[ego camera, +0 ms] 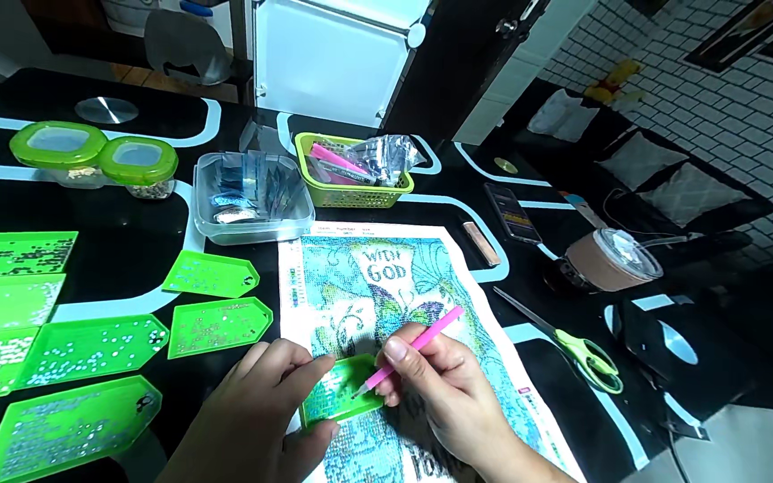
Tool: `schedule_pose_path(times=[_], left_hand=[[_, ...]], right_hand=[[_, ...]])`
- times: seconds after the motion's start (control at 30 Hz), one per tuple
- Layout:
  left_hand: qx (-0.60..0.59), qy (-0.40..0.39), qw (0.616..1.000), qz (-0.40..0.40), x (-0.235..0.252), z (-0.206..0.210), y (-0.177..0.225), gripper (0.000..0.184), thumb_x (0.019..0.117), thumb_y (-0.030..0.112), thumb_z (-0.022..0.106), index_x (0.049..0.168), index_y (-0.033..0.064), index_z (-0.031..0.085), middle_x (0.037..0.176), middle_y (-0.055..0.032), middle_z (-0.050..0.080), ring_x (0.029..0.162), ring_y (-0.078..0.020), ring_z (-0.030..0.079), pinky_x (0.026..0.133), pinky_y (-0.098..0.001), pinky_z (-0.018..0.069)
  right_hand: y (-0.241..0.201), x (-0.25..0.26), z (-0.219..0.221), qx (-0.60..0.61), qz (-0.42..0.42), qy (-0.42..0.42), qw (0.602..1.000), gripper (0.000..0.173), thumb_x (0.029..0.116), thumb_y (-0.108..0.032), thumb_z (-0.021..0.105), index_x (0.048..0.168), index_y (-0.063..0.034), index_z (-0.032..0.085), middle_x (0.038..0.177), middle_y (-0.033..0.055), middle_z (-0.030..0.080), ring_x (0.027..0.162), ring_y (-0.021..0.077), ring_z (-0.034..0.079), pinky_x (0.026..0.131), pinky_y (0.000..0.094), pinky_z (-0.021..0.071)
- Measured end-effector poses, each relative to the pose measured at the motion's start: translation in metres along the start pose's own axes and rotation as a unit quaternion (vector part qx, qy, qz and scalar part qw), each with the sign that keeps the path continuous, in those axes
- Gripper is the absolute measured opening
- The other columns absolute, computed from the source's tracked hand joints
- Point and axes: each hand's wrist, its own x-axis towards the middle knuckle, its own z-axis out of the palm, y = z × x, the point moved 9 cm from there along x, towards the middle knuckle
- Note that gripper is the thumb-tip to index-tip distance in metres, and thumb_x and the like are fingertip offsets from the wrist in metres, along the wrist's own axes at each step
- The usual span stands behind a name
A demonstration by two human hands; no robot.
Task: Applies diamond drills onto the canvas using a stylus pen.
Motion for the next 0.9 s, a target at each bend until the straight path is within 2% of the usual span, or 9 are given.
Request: schedule_pose_path(times=[0.17, 0.27, 0.43, 0.53, 0.9], left_hand=[[0.023, 0.015, 1.0, -0.006, 0.001, -0.002, -0.003, 0.046, 0.0883, 0.043, 0.064, 0.123, 0.016, 0.075, 0.103, -0.007, 0.069, 0.093, -0.0276, 0.065, 0.074, -0.0418, 0.0541], [0.03, 0.016, 0.999, -0.006, 0.001, -0.001, -0.004, 0.046, 0.0886, 0.045, 0.063, 0.123, 0.0167, 0.075, 0.103, -0.0063, 0.069, 0.093, -0.0265, 0.065, 0.074, -0.0405, 0.0541], [0.025, 0.015, 1.0, -0.011, 0.0, -0.001, -0.006, 0.046, 0.0895, 0.047, 0.062, 0.122, 0.0172, 0.076, 0.103, -0.0055, 0.069, 0.093, -0.0258, 0.065, 0.074, -0.04, 0.0536], [0.018, 0.007, 1.0, -0.014, 0.0, -0.001, -0.006, 0.046, 0.0894, 0.046, 0.064, 0.122, 0.0158, 0.075, 0.103, -0.0069, 0.069, 0.092, -0.0274, 0.064, 0.074, -0.0418, 0.0533], [0.028, 0.019, 0.999, -0.012, -0.001, -0.001, -0.007, 0.047, 0.0891, 0.049, 0.061, 0.121, 0.0176, 0.076, 0.101, -0.0044, 0.068, 0.091, -0.0248, 0.064, 0.072, -0.0377, 0.053]], right_hand=[[-0.001, -0.011, -0.003, 0.051, 0.033, 0.006, 0.998, 0.023, 0.1089, -0.022, 0.052, 0.096, -0.0088, 0.066, 0.08, -0.0032, 0.07, 0.069, 0.0021, 0.067, 0.064, 0.0188, 0.0578], [0.008, -0.02, 0.0, 0.004, 0.027, 0.008, 1.0, 0.023, 0.1094, -0.022, 0.051, 0.096, -0.0084, 0.063, 0.079, -0.0043, 0.067, 0.069, 0.0013, 0.065, 0.062, 0.0183, 0.0563], [0.01, -0.024, 0.003, -0.084, -0.029, -0.001, 0.996, 0.026, 0.1099, -0.021, 0.05, 0.097, -0.0026, 0.063, 0.078, -0.001, 0.066, 0.07, 0.0004, 0.064, 0.063, 0.018, 0.0554], [0.009, -0.024, 0.002, -0.095, -0.04, 0.002, 0.995, 0.027, 0.1098, -0.02, 0.05, 0.095, -0.0019, 0.063, 0.077, -0.0007, 0.066, 0.069, 0.0003, 0.064, 0.063, 0.0178, 0.0552], [0.007, -0.026, 0.005, -0.145, -0.066, -0.007, 0.987, 0.027, 0.1092, -0.019, 0.051, 0.094, -0.0004, 0.063, 0.075, 0.0019, 0.064, 0.067, 0.0009, 0.062, 0.061, 0.0171, 0.0532]])
